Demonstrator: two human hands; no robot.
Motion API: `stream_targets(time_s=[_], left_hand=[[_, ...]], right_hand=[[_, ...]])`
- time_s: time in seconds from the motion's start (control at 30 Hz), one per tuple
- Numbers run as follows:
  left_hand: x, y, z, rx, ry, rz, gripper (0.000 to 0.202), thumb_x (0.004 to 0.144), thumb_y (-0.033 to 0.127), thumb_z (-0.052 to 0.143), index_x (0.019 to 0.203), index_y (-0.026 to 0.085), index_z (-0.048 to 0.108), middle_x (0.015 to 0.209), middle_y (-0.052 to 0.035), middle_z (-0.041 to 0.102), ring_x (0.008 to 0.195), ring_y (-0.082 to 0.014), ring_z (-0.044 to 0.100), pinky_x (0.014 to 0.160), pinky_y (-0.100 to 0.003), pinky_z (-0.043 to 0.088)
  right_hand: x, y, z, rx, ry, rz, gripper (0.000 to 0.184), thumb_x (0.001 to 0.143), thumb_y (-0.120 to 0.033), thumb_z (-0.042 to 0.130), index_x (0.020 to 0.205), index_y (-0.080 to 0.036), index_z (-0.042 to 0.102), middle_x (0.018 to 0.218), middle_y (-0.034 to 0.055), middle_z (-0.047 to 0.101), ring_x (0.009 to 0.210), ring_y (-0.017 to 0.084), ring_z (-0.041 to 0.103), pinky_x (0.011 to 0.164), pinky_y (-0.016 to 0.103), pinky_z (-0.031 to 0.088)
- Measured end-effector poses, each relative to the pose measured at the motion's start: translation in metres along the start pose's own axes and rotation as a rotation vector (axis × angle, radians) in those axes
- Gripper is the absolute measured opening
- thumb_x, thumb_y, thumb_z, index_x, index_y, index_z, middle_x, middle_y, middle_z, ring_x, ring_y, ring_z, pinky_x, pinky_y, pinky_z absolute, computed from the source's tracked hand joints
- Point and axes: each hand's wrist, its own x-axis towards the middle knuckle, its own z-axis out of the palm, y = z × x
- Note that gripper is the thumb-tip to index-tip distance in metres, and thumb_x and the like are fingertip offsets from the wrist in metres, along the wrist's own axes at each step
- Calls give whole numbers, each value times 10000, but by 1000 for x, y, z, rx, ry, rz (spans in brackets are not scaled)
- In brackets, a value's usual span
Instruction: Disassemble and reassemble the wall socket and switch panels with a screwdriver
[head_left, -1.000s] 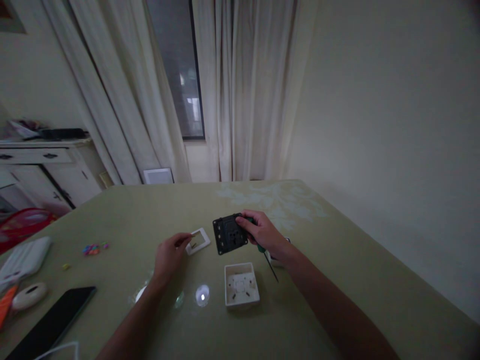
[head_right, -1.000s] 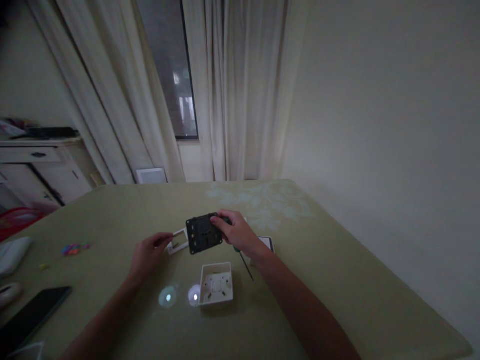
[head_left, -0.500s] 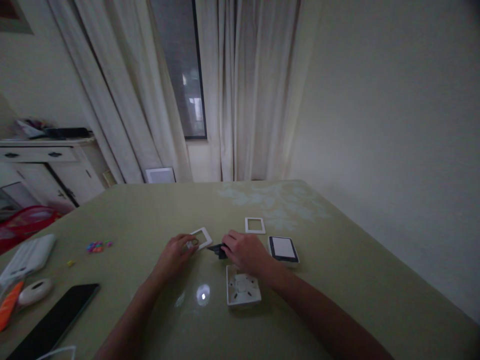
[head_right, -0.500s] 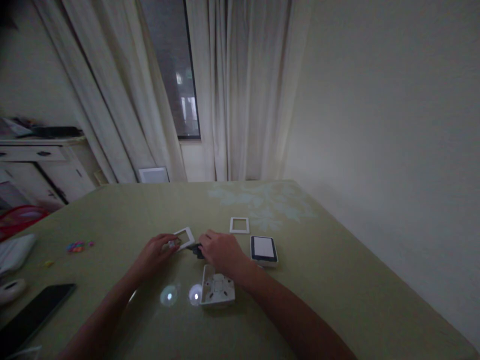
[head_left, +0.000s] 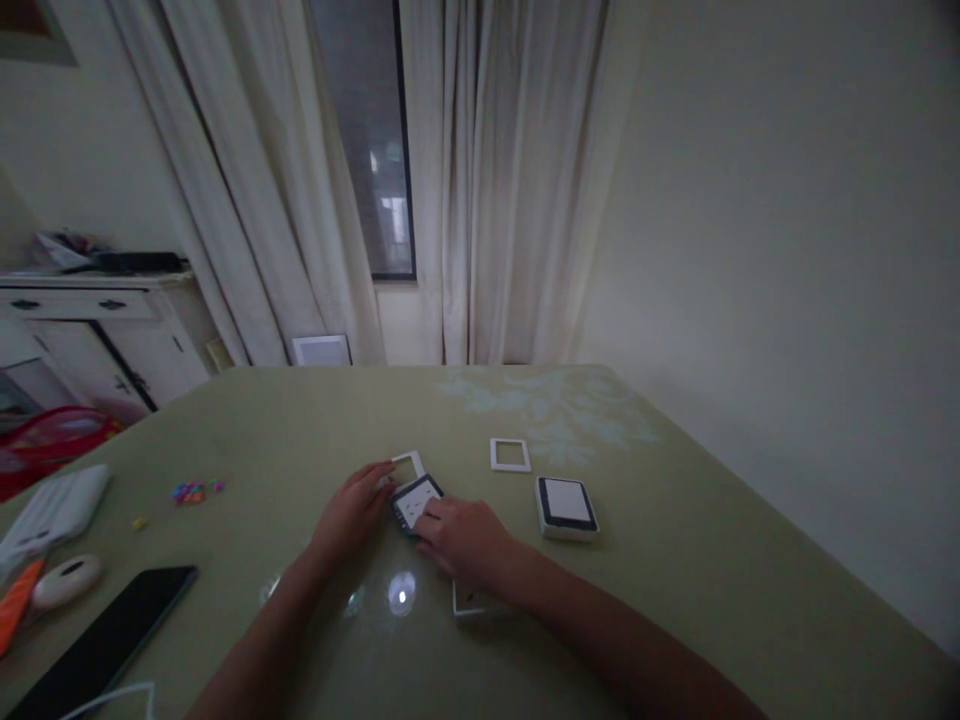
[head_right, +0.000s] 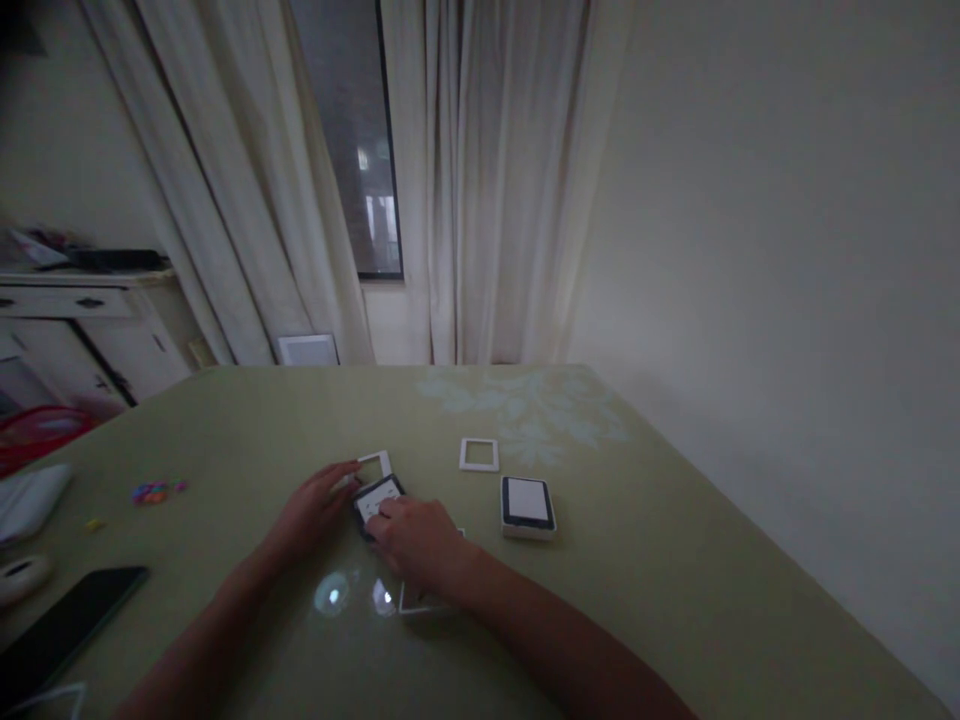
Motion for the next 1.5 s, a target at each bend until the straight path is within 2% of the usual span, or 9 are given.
stream_targets(time_s=[0.2,0.37,0.47,0.57,0.8,0.9,1.03,1.2,1.5], left_hand=[[-9,45,8,-14,-109,170,398,1017,448,614,1361,262,689,1378,-111,745,1262,-323,693,1100,-480,548],[-15,67,11,39,-210,182,328,868,308,752,1192,276,714,1375,-120,725,1276,-367,659,1092,-507,522],[-15,66,-1,-36,-301,153,333,796,278,761,1124,276,704,1303,-108,742,1253,-358,655,1073,-470,526],[-14,58,-18,-90,-376,107,270,762,231,693,1031,259,695,1132,-76,764,1098,-315,700,950,-404,567],[-13,26,-59,-56,-475,-53,288,700,218,646,971,258,733,1012,-20,771,946,-279,730,825,-344,568],[-9,9,-67,-15,-407,-62,270,707,241,651,945,267,774,1036,-40,789,960,-288,740,862,-364,570],[-4,-18,-66,144,-149,-81,247,736,276,642,904,304,822,1069,-70,813,1024,-345,732,950,-449,556],[0,-35,-52,41,-28,-87,269,826,407,630,931,266,833,1055,-101,816,1052,-348,728,1012,-466,552],[0,-23,-26,-113,17,-76,475,980,541,511,1203,188,735,1229,-126,784,1168,-303,720,1061,-420,561]], right_hand=[[-11,24,-34,141,76,113,209,1083,-342,616,1193,-189,708,1163,85,727,1035,221,696,846,304,521],[-31,47,-56,174,-57,209,311,996,-367,747,1251,-191,713,1167,98,756,1043,249,703,858,330,503],[-37,55,-49,162,-190,180,366,870,-349,877,1180,-196,758,1089,84,787,977,257,724,765,301,496],[-36,57,-35,137,-270,167,147,887,-244,826,1025,-212,790,991,58,796,882,233,730,688,273,465],[-21,47,-29,20,-111,313,185,1022,-146,584,1147,-135,719,1152,169,735,980,287,714,771,350,520],[-21,40,-33,30,-64,299,232,1049,-338,626,1177,-158,700,1207,154,709,999,280,710,782,357,540],[-25,29,-31,86,-135,206,456,925,-597,764,1134,-194,718,1131,105,750,991,286,730,788,344,545],[-22,13,-20,52,-196,141,320,983,-418,739,1168,-158,710,1180,142,768,1046,299,746,822,346,557],[27,-34,17,39,-75,28,368,1017,-493,686,1129,-143,704,1070,137,782,905,299,777,710,358,609]])
